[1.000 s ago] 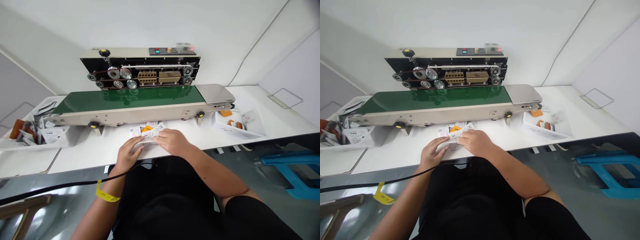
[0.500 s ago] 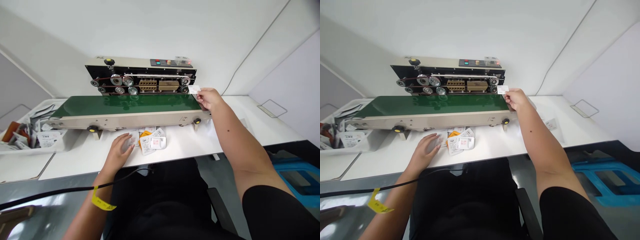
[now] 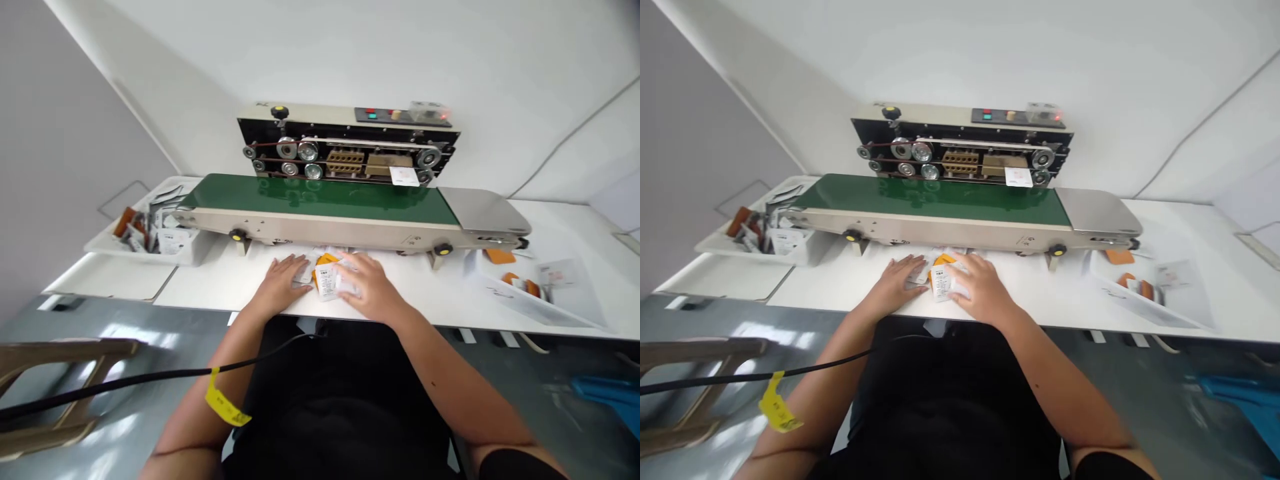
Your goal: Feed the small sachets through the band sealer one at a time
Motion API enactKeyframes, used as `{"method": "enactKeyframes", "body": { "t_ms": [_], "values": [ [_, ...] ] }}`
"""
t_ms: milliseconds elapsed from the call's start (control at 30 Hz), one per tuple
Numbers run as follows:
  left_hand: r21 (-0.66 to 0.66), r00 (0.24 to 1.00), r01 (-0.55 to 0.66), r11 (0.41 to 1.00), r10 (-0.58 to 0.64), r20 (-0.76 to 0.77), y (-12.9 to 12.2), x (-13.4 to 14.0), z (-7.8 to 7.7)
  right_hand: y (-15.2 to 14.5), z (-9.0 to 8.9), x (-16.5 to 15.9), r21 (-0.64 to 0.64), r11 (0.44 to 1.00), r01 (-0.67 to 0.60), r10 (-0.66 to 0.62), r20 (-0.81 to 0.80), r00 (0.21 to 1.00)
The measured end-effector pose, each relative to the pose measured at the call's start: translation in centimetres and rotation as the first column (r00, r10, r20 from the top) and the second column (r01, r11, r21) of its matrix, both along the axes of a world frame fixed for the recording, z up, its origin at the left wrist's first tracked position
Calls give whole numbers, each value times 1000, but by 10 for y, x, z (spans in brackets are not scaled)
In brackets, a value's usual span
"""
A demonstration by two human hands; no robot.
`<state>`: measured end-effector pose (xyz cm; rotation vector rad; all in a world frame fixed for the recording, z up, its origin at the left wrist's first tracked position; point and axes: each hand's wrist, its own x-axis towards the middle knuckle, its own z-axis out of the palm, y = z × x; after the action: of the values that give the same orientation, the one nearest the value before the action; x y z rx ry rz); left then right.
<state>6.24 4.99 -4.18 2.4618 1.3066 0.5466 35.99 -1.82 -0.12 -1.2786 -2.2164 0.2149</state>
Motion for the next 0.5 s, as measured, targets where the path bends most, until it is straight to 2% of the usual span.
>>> {"method": "enactKeyframes", "body": {
  "t_ms": [100,200,267,333,400,433,500],
  "values": [
    [63,995,-9,998,3,104,-8,-3,0,-8,-30,-27,-157,987,-44,65,132,989],
    [107,951,-159,981,123,283,-17,-9,0,-6,-39,-31,-169,985,-20,43,135,990],
    [40,854,-329,944,279,439,-20,-12,0,-5,-39,-29,-163,987,-15,36,125,992],
    [-96,714,-420,902,394,580,-20,-14,-2,-6,-38,-27,-162,987,-18,37,116,993],
    [-198,611,-402,894,423,670,-18,-13,-3,-7,-39,-27,-160,987,-21,38,104,994],
    [-215,590,-376,902,411,695,-17,-13,-3,-7,-39,-27,-152,988,-20,35,95,995],
    [-165,616,-338,926,350,706,-17,-12,-2,-8,-39,-27,-119,993,-6,13,61,998]
  ]
}}
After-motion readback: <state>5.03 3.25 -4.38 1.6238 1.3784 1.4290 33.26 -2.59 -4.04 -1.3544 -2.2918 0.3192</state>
